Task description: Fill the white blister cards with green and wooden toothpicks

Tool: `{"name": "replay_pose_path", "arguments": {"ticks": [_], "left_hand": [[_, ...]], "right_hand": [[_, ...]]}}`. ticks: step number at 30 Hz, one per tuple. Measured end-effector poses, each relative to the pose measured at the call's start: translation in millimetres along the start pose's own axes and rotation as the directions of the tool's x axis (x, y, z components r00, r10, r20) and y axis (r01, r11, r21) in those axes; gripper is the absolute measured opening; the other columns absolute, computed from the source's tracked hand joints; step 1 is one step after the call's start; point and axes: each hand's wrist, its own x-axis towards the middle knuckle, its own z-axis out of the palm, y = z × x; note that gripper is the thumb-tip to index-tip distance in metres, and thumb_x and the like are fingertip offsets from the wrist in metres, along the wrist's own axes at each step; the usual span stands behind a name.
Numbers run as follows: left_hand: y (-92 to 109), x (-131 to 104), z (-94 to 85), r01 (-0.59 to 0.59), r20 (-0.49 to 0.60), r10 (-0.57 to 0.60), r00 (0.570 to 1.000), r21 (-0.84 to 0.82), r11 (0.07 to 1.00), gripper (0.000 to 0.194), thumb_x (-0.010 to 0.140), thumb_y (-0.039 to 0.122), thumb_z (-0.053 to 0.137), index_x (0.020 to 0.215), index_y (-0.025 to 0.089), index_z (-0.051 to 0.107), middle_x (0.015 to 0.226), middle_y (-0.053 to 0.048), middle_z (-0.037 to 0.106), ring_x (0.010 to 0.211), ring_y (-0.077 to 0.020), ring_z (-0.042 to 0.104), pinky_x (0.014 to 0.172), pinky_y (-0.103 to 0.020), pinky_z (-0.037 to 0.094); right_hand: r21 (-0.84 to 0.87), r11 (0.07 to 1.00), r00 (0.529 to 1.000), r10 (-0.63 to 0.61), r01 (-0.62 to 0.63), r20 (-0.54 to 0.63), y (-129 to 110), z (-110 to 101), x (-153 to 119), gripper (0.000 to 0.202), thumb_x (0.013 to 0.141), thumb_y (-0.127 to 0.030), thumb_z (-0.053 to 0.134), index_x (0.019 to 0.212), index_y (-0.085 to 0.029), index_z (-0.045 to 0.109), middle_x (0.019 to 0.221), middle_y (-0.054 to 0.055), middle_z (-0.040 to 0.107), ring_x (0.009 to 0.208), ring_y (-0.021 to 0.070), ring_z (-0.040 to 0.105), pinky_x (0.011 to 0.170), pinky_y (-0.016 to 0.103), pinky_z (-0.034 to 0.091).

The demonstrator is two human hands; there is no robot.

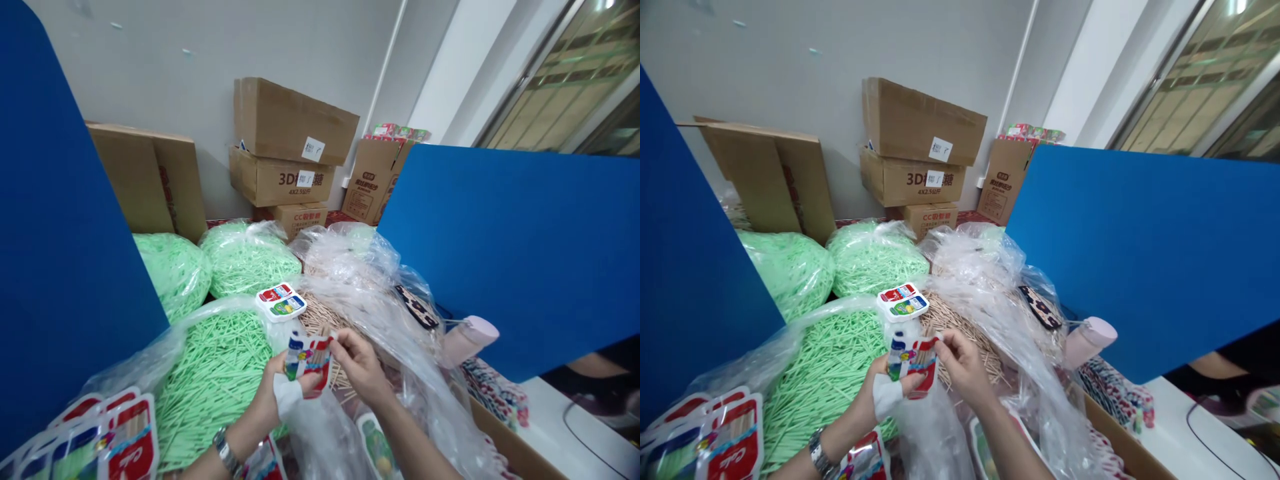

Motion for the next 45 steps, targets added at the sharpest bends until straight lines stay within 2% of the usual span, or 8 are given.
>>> {"name": "replay_pose_path", "arguments": {"ticks": [12,17,21,24,30,35,40,45], "left_hand": [[9,-23,-41.5,-0.052,-0.354,0.03,0.935,-0.051,0.997,0.035,0.061,0.036,0.082,0.065,0.017,0.053,0.055,0.006,0.057,0.05,-0.0087,0.047,0.05,-0.019,0.038],[12,-31,-57.7,0.024,-0.238,-0.031,0.971,-0.032,0.999,0.034,0.067,0.039,0.078,0.087,0.016,0.063,0.072,0.0,0.066,0.062,-0.0145,0.056,0.059,-0.024,0.043],[17,-44,-71.3,0.063,-0.132,-0.036,0.991,0.205,0.977,0.034,0.079,0.045,0.063,0.066,0.014,0.061,0.056,0.002,0.051,0.051,-0.0114,0.042,0.051,-0.024,0.033],[30,-56,-76.6,-0.014,-0.055,0.04,0.998,0.403,0.915,0.032,0.086,0.04,0.055,0.068,0.015,0.059,0.059,0.003,0.047,0.055,-0.0118,0.039,0.052,-0.025,0.03],[70,-63,-89.3,-0.166,0.028,0.219,0.975,0.749,0.641,0.029,0.092,0.027,0.047,0.066,0.017,0.057,0.066,0.002,0.047,0.062,-0.0143,0.044,0.059,-0.027,0.032],[75,-70,-114.2,-0.071,-0.111,0.27,0.957,0.81,0.583,0.033,0.085,0.03,0.056,0.056,0.019,0.044,0.059,0.005,0.037,0.058,-0.0135,0.04,0.056,-0.025,0.029],[63,-85,-138.0,0.108,-0.407,0.246,0.88,0.676,0.729,0.032,0.078,0.036,0.062,0.059,0.02,0.042,0.058,0.006,0.034,0.053,-0.0112,0.033,0.05,-0.023,0.025],[46,-96,-147.7,0.136,-0.485,0.188,0.854,0.558,0.819,0.036,0.076,0.037,0.064,0.06,0.021,0.036,0.057,0.007,0.029,0.052,-0.0099,0.029,0.05,-0.023,0.023]], "right_hand": [[-0.085,0.995,0.997,-0.063,0.059,-0.044,17,28,2,0.019,0.09,-0.036,0.054,0.085,-0.019,0.06,0.072,0.0,0.057,0.065,0.0129,0.052,0.06,0.024,0.042],[-0.108,0.994,0.997,-0.024,0.031,0.074,16,37,5,0.021,0.091,-0.038,0.051,0.084,-0.019,0.058,0.076,0.001,0.059,0.07,0.015,0.056,0.065,0.026,0.044],[-0.11,0.992,0.976,-0.032,0.056,0.214,4,43,10,0.025,0.092,-0.038,0.05,0.111,-0.022,0.05,0.092,0.004,0.063,0.08,0.0169,0.061,0.071,0.029,0.048],[-0.291,0.923,0.929,-0.144,0.25,0.34,-11,54,21,0.045,0.087,-0.04,0.058,0.126,-0.023,0.043,0.104,0.007,0.064,0.089,0.0186,0.061,0.077,0.031,0.047],[-0.517,0.524,0.735,-0.452,0.677,0.504,-30,100,49,0.035,0.091,-0.042,0.053,0.065,-0.018,0.056,0.06,0.002,0.057,0.061,0.0145,0.051,0.062,0.027,0.036],[-0.366,0.545,0.646,-0.513,0.754,0.565,-36,129,50,0.02,0.095,-0.027,0.046,0.083,-0.018,0.06,0.072,0.003,0.063,0.071,0.016,0.055,0.068,0.028,0.04],[-0.374,0.798,0.869,-0.351,0.473,0.349,1,128,38,0.023,0.096,-0.025,0.042,0.116,-0.02,0.051,0.101,0.007,0.062,0.094,0.0177,0.058,0.079,0.03,0.047],[-0.693,0.34,0.702,0.117,0.636,0.702,63,123,12,0.007,0.089,-0.018,0.054,0.089,-0.017,0.06,0.086,0.006,0.063,0.08,0.0183,0.06,0.069,0.027,0.047]]}}
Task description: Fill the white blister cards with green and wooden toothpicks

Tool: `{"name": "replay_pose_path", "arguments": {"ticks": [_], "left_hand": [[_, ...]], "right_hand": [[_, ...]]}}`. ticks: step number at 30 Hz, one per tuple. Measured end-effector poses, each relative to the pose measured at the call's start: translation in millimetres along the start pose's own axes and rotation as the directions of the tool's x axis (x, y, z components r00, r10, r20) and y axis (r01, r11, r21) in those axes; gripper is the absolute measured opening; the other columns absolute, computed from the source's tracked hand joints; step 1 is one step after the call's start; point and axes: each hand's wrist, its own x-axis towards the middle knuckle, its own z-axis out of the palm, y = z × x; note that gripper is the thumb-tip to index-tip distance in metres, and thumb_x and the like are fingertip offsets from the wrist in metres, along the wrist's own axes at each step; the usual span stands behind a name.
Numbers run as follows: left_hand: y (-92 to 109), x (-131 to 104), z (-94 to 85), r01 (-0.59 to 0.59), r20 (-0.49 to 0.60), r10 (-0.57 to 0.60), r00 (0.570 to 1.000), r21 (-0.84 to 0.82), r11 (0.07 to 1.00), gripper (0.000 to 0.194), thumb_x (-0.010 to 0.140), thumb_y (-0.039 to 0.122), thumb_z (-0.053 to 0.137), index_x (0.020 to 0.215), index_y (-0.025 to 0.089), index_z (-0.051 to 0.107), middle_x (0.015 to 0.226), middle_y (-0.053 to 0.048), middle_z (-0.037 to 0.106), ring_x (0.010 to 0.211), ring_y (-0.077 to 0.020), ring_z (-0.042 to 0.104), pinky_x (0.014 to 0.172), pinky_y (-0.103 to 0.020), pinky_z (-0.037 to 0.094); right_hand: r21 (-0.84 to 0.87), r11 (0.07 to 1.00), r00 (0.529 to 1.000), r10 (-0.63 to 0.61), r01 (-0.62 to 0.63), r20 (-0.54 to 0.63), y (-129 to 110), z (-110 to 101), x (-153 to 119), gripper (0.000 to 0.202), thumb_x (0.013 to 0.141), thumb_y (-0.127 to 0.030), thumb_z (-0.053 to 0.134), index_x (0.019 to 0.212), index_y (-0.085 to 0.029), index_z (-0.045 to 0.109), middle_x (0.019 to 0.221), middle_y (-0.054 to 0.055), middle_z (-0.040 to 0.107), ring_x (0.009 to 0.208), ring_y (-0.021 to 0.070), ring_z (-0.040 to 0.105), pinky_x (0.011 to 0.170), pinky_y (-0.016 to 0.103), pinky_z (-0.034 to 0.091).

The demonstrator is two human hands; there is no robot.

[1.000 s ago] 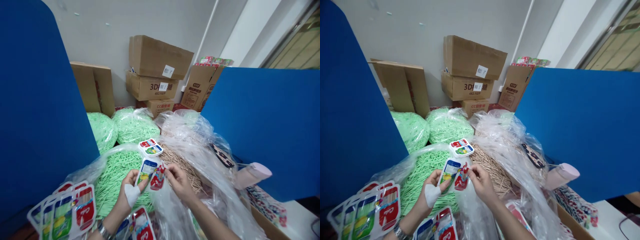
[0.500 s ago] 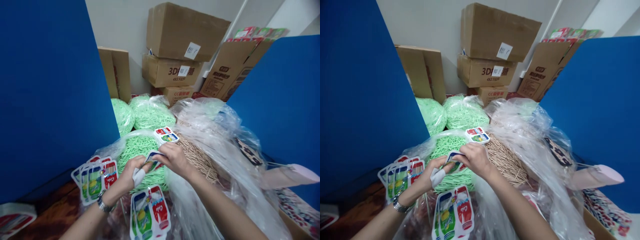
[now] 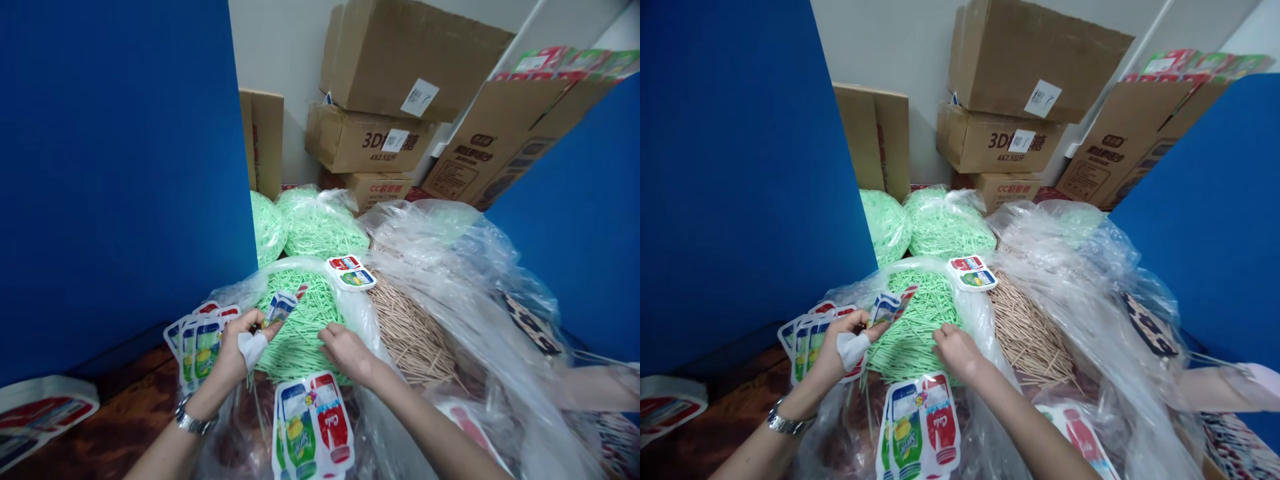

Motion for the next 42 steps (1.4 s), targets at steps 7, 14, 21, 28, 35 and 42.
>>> {"name": "replay_pose_path", "arguments": {"ticks": [7,14,21,28,35,42], "left_hand": [[-11,0,17.9,0.035,0.015,-0.035,0.999,-0.016,0.999,0.039,0.076,0.037,0.065,0.06,0.022,0.033,0.057,0.008,0.027,0.053,-0.0098,0.027,0.049,-0.023,0.022],[-14,-1,24.7,0.027,0.023,-0.027,0.999,-0.034,0.999,0.038,0.076,0.04,0.065,0.061,0.023,0.034,0.056,0.008,0.027,0.05,-0.01,0.028,0.049,-0.023,0.022],[-18,0,26.4,0.025,-0.007,-0.026,1.0,-0.034,0.999,0.037,0.075,0.038,0.065,0.06,0.023,0.034,0.055,0.007,0.029,0.05,-0.0101,0.027,0.048,-0.025,0.02],[-21,5,22.2,0.006,-0.039,-0.008,0.999,-0.059,0.998,0.037,0.076,0.037,0.063,0.06,0.022,0.034,0.055,0.008,0.027,0.05,-0.0096,0.027,0.048,-0.024,0.021],[-23,8,23.1,-0.004,-0.067,0.0,0.998,-0.068,0.998,0.038,0.077,0.04,0.062,0.059,0.022,0.033,0.056,0.008,0.028,0.05,-0.0096,0.028,0.048,-0.023,0.022],[-21,-6,28.6,0.004,0.003,-0.003,1.0,-0.026,1.0,0.034,0.078,0.033,0.061,0.06,0.022,0.034,0.059,0.006,0.03,0.054,-0.0119,0.031,0.052,-0.025,0.026]], "right_hand": [[-0.24,0.971,0.999,0.014,-0.001,0.052,-9,27,-3,0.017,0.085,-0.004,0.047,0.093,-0.013,0.059,0.089,0.011,0.06,0.085,0.0248,0.055,0.07,0.036,0.045],[-0.292,0.956,0.999,-0.011,0.025,0.051,-10,32,1,0.02,0.085,-0.005,0.043,0.092,-0.013,0.06,0.086,0.012,0.059,0.082,0.0255,0.052,0.071,0.039,0.042],[-0.15,0.988,0.998,-0.024,0.033,0.056,-1,26,4,0.017,0.085,-0.006,0.044,0.086,-0.015,0.059,0.086,0.013,0.062,0.087,0.0264,0.054,0.08,0.041,0.039],[0.283,0.956,0.996,0.085,-0.08,-0.003,16,11,0,0.011,0.083,-0.008,0.044,0.082,-0.018,0.049,0.07,0.004,0.058,0.066,0.0191,0.054,0.065,0.031,0.04],[0.852,0.518,0.936,0.329,-0.07,-0.123,17,5,16,0.029,0.098,-0.044,0.023,0.084,-0.024,0.039,0.061,-0.006,0.044,0.051,0.0129,0.047,0.052,0.027,0.044],[0.992,0.047,0.841,0.526,0.116,-0.123,-1,-27,30,0.036,0.089,-0.059,0.041,0.087,-0.023,0.042,0.065,-0.006,0.046,0.051,0.0097,0.05,0.049,0.023,0.045]]}}
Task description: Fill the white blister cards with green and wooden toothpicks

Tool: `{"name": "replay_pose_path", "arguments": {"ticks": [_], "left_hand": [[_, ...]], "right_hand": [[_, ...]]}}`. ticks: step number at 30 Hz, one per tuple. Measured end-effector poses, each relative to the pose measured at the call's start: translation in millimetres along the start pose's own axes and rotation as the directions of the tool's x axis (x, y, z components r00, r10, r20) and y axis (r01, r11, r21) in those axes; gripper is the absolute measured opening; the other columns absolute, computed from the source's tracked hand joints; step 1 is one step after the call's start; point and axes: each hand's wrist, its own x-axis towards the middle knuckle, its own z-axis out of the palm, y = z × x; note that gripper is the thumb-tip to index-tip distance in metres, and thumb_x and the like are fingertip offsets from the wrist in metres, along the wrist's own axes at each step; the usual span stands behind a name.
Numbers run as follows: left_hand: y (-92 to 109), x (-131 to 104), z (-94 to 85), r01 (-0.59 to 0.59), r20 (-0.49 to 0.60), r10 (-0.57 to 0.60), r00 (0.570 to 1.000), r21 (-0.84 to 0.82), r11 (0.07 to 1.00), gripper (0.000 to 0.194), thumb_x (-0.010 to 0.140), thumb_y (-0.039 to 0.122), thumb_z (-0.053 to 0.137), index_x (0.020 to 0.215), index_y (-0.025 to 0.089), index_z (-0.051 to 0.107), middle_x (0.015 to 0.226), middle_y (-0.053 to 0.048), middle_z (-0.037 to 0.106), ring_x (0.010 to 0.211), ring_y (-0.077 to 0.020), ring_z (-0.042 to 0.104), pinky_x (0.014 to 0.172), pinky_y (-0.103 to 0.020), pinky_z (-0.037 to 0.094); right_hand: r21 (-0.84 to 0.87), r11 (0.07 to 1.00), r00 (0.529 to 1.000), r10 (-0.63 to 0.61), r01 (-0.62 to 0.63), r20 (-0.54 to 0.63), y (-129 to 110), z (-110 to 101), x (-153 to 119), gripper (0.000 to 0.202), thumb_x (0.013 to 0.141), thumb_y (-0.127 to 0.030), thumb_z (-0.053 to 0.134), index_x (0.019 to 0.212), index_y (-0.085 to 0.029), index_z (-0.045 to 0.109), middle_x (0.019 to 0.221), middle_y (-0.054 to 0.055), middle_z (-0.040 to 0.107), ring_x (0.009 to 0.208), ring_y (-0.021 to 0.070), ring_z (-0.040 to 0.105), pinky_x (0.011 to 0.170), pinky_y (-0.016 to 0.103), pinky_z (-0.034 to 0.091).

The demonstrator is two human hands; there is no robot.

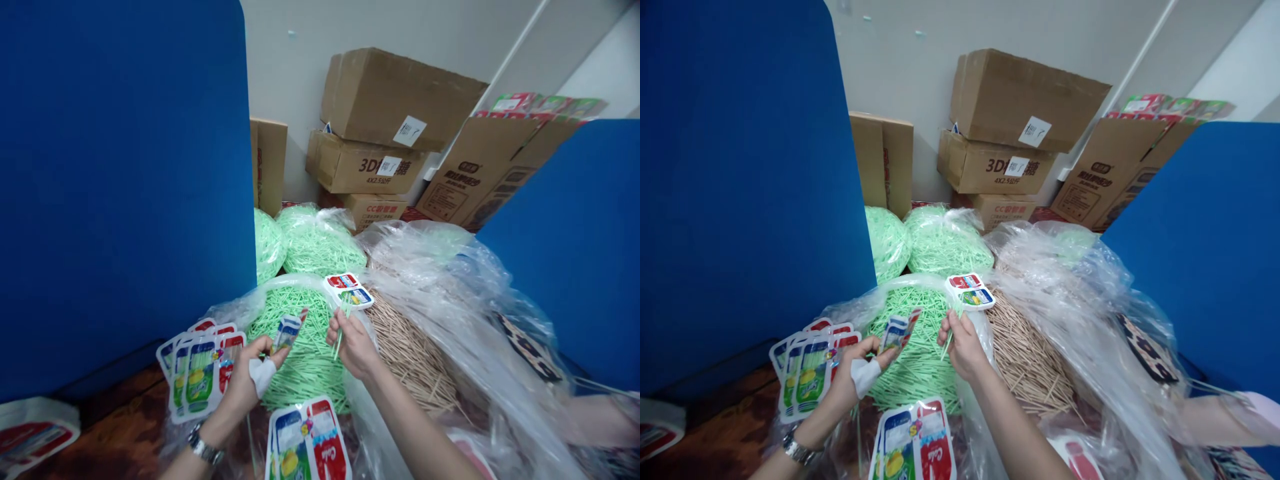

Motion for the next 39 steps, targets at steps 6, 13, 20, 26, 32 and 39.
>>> {"name": "replay_pose_path", "arguments": {"ticks": [6,13,20,26,32,39], "left_hand": [[4,-18,22.6,-0.072,0.084,0.069,0.994,0.036,0.997,0.036,0.08,0.032,0.063,0.059,0.021,0.036,0.062,0.005,0.036,0.058,-0.0135,0.037,0.055,-0.025,0.028],[14,-25,27.2,-0.135,0.118,0.125,0.985,0.087,0.987,0.036,0.082,0.031,0.061,0.061,0.021,0.035,0.062,0.005,0.036,0.058,-0.014,0.039,0.055,-0.025,0.027],[19,-28,29.7,-0.197,0.076,0.188,0.979,0.136,0.971,0.034,0.084,0.026,0.058,0.06,0.021,0.034,0.063,0.004,0.038,0.059,-0.0149,0.04,0.056,-0.026,0.029],[27,-25,27.6,-0.237,0.039,0.234,0.971,0.14,0.961,0.032,0.085,0.024,0.057,0.061,0.021,0.037,0.063,0.003,0.041,0.06,-0.0154,0.042,0.057,-0.026,0.031],[22,-21,23.2,-0.283,0.038,0.28,0.959,0.102,0.954,0.026,0.084,0.023,0.06,0.064,0.02,0.045,0.065,0.002,0.044,0.062,-0.0153,0.044,0.059,-0.026,0.033],[18,-20,22.1,-0.236,0.083,0.232,0.969,0.038,0.971,0.026,0.085,0.026,0.063,0.065,0.019,0.048,0.065,0.003,0.043,0.061,-0.0139,0.043,0.058,-0.026,0.033]], "right_hand": [[0.171,0.972,0.966,-0.117,0.158,-0.231,-42,19,-1,0.029,0.089,-0.052,0.05,0.096,-0.025,0.043,0.072,-0.006,0.055,0.051,0.0094,0.056,0.046,0.022,0.047],[0.041,0.958,0.926,-0.261,0.282,-0.275,-51,33,-10,0.023,0.093,-0.048,0.042,0.095,-0.025,0.042,0.07,-0.005,0.053,0.057,0.0108,0.059,0.056,0.026,0.052],[-0.142,0.93,0.914,-0.361,0.339,-0.183,-48,46,-25,0.016,0.098,-0.038,0.035,0.092,-0.024,0.041,0.077,-0.003,0.054,0.078,0.0147,0.064,0.083,0.038,0.051],[-0.383,0.87,0.915,-0.383,0.311,-0.127,-36,47,-34,0.02,0.099,-0.035,0.032,0.095,-0.023,0.048,0.09,0.006,0.062,0.117,0.0219,0.049,0.101,0.046,0.036],[-0.356,0.87,0.935,-0.354,0.341,0.028,-35,35,-33,0.039,0.098,-0.034,0.035,0.135,-0.022,0.03,0.126,0.013,0.056,0.127,0.0241,0.043,0.105,0.052,0.032],[-0.547,0.671,0.863,-0.436,0.501,0.255,-48,25,-29,0.034,0.097,-0.027,0.036,0.128,-0.028,0.051,0.129,0.007,0.057,0.129,0.0251,0.042,0.107,0.054,0.029]]}}
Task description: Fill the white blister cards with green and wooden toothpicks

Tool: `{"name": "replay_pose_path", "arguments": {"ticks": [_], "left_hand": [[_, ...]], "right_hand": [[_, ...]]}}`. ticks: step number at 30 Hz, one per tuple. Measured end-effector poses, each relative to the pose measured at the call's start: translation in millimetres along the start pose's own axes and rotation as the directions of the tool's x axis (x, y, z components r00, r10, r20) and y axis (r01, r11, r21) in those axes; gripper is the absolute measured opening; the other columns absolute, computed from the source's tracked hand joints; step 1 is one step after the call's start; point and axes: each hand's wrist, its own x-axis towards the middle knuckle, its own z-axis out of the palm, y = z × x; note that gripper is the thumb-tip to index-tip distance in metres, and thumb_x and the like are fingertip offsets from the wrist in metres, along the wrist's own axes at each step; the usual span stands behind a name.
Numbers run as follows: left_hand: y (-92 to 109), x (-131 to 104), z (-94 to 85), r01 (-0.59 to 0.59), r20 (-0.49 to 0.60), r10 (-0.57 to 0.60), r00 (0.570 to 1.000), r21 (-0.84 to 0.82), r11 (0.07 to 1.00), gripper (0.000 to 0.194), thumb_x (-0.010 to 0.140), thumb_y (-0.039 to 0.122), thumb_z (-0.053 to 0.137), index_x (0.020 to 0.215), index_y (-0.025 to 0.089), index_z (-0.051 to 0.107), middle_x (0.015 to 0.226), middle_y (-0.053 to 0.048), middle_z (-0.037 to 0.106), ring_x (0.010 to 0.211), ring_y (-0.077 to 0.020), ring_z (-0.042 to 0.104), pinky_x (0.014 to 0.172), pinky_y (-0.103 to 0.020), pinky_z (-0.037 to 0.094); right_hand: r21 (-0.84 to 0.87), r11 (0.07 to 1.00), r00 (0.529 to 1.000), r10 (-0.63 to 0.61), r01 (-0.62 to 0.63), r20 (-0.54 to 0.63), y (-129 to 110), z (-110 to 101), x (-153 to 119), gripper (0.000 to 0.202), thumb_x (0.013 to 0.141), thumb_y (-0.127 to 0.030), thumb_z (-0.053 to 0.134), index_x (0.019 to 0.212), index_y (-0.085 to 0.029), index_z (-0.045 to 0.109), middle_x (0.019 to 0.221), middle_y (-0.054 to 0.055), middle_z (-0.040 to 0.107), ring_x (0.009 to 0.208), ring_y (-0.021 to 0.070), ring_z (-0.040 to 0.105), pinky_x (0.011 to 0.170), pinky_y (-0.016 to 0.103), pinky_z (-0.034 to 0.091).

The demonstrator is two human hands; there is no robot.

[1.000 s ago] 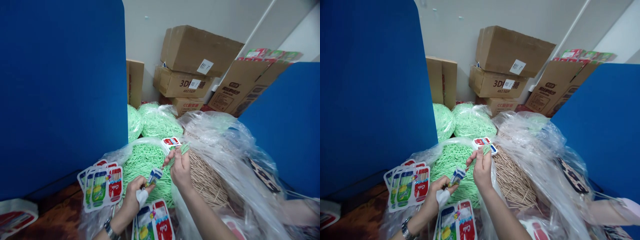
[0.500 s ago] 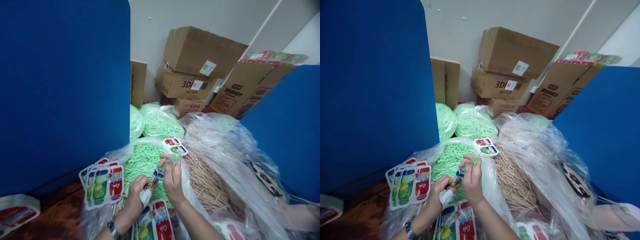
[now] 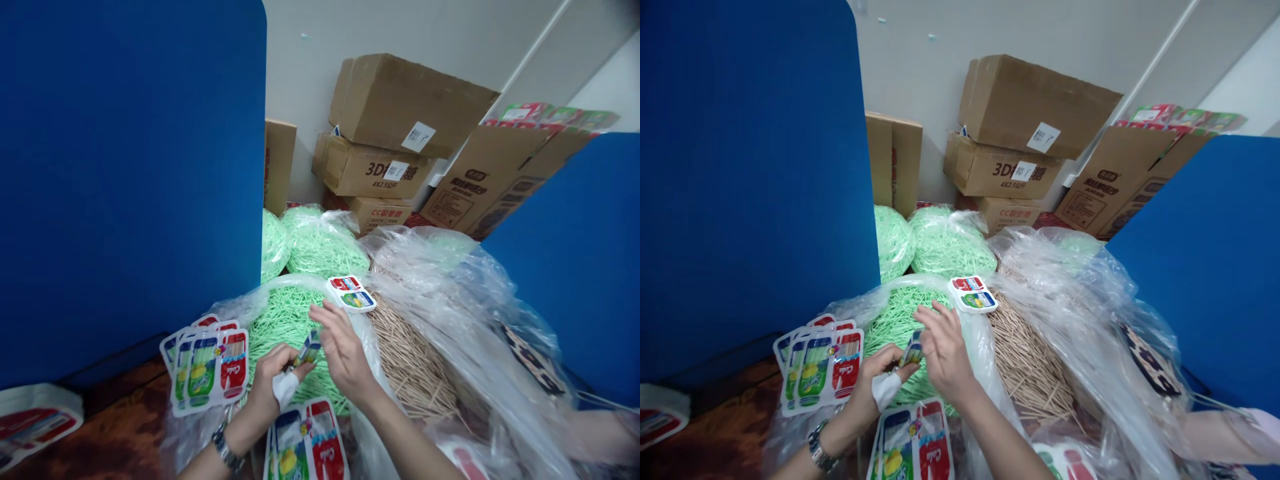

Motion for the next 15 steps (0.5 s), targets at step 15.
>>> {"name": "replay_pose_path", "arguments": {"ticks": [15], "left_hand": [[-7,2,-44.4,0.024,-0.198,-0.02,0.98,0.018,1.0,0.024,0.083,0.029,0.064,0.065,0.018,0.051,0.063,0.004,0.043,0.058,-0.012,0.042,0.055,-0.023,0.033]], "right_hand": [[-0.551,0.817,0.854,0.401,-0.171,0.33,85,23,-24,0.014,0.089,-0.018,0.05,0.096,-0.016,0.062,0.093,0.008,0.068,0.086,0.0187,0.064,0.077,0.027,0.047]]}}
